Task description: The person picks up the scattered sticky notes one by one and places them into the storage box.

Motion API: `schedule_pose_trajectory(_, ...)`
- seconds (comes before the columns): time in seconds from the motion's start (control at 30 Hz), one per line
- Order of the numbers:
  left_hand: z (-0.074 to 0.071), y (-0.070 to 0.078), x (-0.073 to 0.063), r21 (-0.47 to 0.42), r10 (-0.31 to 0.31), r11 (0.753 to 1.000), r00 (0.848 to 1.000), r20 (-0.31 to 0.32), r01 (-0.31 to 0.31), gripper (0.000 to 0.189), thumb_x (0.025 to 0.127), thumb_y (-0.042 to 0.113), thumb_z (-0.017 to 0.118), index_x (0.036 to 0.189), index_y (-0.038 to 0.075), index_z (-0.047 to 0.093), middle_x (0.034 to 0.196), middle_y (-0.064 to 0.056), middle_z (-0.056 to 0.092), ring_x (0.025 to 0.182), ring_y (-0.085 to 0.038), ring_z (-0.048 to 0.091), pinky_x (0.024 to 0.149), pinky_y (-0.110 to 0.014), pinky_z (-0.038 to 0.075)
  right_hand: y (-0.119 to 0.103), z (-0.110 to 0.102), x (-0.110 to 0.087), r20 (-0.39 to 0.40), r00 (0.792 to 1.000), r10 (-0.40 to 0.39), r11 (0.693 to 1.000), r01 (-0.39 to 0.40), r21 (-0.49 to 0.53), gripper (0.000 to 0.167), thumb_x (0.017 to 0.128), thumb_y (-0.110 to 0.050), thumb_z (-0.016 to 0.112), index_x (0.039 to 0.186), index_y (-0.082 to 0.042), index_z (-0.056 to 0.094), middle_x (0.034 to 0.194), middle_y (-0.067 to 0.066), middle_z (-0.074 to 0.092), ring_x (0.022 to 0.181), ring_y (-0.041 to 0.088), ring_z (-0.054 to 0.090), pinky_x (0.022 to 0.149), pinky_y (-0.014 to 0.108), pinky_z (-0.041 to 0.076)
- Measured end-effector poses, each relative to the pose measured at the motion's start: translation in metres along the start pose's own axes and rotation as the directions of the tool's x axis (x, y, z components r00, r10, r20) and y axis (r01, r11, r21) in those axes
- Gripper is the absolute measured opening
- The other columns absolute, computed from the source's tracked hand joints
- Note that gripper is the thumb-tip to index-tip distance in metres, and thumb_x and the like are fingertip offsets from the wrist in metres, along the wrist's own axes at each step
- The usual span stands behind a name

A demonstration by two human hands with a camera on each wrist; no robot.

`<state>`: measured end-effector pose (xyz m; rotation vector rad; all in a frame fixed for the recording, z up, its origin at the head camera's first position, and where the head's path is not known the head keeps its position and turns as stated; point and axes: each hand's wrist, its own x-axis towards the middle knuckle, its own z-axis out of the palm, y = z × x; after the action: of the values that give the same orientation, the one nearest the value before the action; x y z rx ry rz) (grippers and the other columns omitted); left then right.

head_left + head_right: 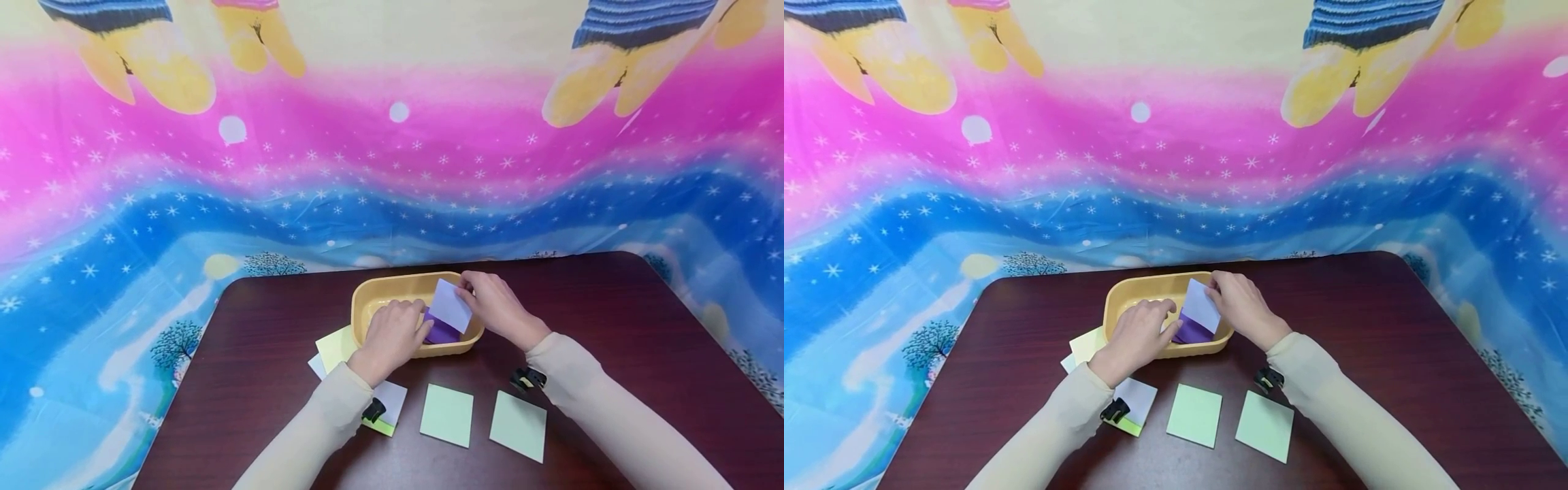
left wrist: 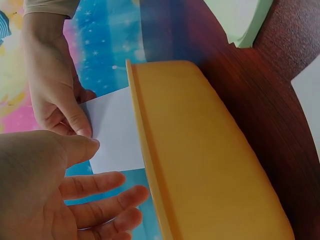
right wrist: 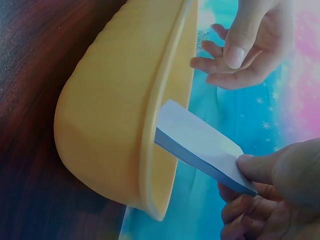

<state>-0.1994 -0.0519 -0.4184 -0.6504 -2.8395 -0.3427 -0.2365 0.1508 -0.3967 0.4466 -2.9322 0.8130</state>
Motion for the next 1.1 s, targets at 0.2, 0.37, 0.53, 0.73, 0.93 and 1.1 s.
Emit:
schedule_pose_trajectory(0.2,0.001,-0.003,0.001,-0.002,-0.024,1.0,1.0,0.017,0.024,0.03,0.098,0.038,0.065,0.11,0.011,0.07,0.093,-0.006,0.075,0.084,-0.023,0.068,0.067,-0.036,0.054,0.0,0.006,0.006,0.019,1.0,-0.009,1.0,0.009,-0.003,0.008,0.097,-0.011,0.066,0.097,-0.003,0.069,0.087,0.011,0.071,0.068,0.018,0.057,0.059,0.028,0.046)
schedule_pose_trajectory(0.37,0.002,-0.006,0.002,0.0,-0.039,0.999,0.999,0.024,0.039,0.032,0.098,0.038,0.065,0.112,0.009,0.07,0.095,-0.008,0.075,0.085,-0.024,0.069,0.068,-0.037,0.055,-0.001,0.011,0.009,0.051,0.999,-0.002,1.0,0.002,0.0,0.009,0.098,-0.011,0.065,0.097,-0.003,0.069,0.087,0.011,0.071,0.068,0.017,0.058,0.059,0.027,0.046)
schedule_pose_trajectory(0.53,0.004,-0.009,0.002,0.012,-0.033,0.999,0.999,0.013,0.033,0.031,0.098,0.036,0.065,0.111,0.008,0.07,0.094,-0.008,0.075,0.084,-0.025,0.069,0.068,-0.038,0.055,-0.001,0.015,0.012,0.076,0.997,0.005,1.0,-0.005,0.003,0.01,0.099,-0.012,0.064,0.098,-0.003,0.069,0.087,0.011,0.071,0.068,0.017,0.058,0.058,0.026,0.047)
schedule_pose_trajectory(0.73,0.006,-0.012,0.004,0.019,-0.026,0.999,1.0,0.006,0.026,0.029,0.098,0.034,0.065,0.109,0.009,0.069,0.093,-0.008,0.075,0.083,-0.025,0.069,0.067,-0.038,0.055,-0.004,0.021,0.017,0.092,0.996,0.009,1.0,-0.009,-0.003,0.011,0.1,-0.013,0.063,0.099,-0.003,0.068,0.086,0.011,0.07,0.068,0.016,0.058,0.058,0.026,0.046)
schedule_pose_trajectory(0.93,0.009,-0.016,0.008,0.015,-0.027,1.0,0.999,-0.019,0.027,0.025,0.097,0.031,0.065,0.107,0.008,0.07,0.09,-0.008,0.074,0.081,-0.026,0.069,0.063,-0.039,0.054,-0.005,0.028,0.023,0.099,0.995,-0.001,1.0,0.001,-0.003,0.011,0.1,-0.013,0.062,0.097,-0.004,0.067,0.082,0.009,0.069,0.066,0.015,0.058,0.057,0.025,0.045)
schedule_pose_trajectory(1.1,0.011,-0.02,0.01,0.008,-0.036,0.999,0.999,-0.015,0.036,0.025,0.098,0.03,0.064,0.108,0.008,0.07,0.09,-0.008,0.074,0.08,-0.025,0.069,0.061,-0.038,0.054,-0.004,0.032,0.026,0.102,0.994,-0.025,0.999,0.028,-0.023,0.011,0.1,-0.012,0.062,0.095,-0.004,0.067,0.084,0.009,0.066,0.068,0.016,0.058,0.058,0.026,0.045)
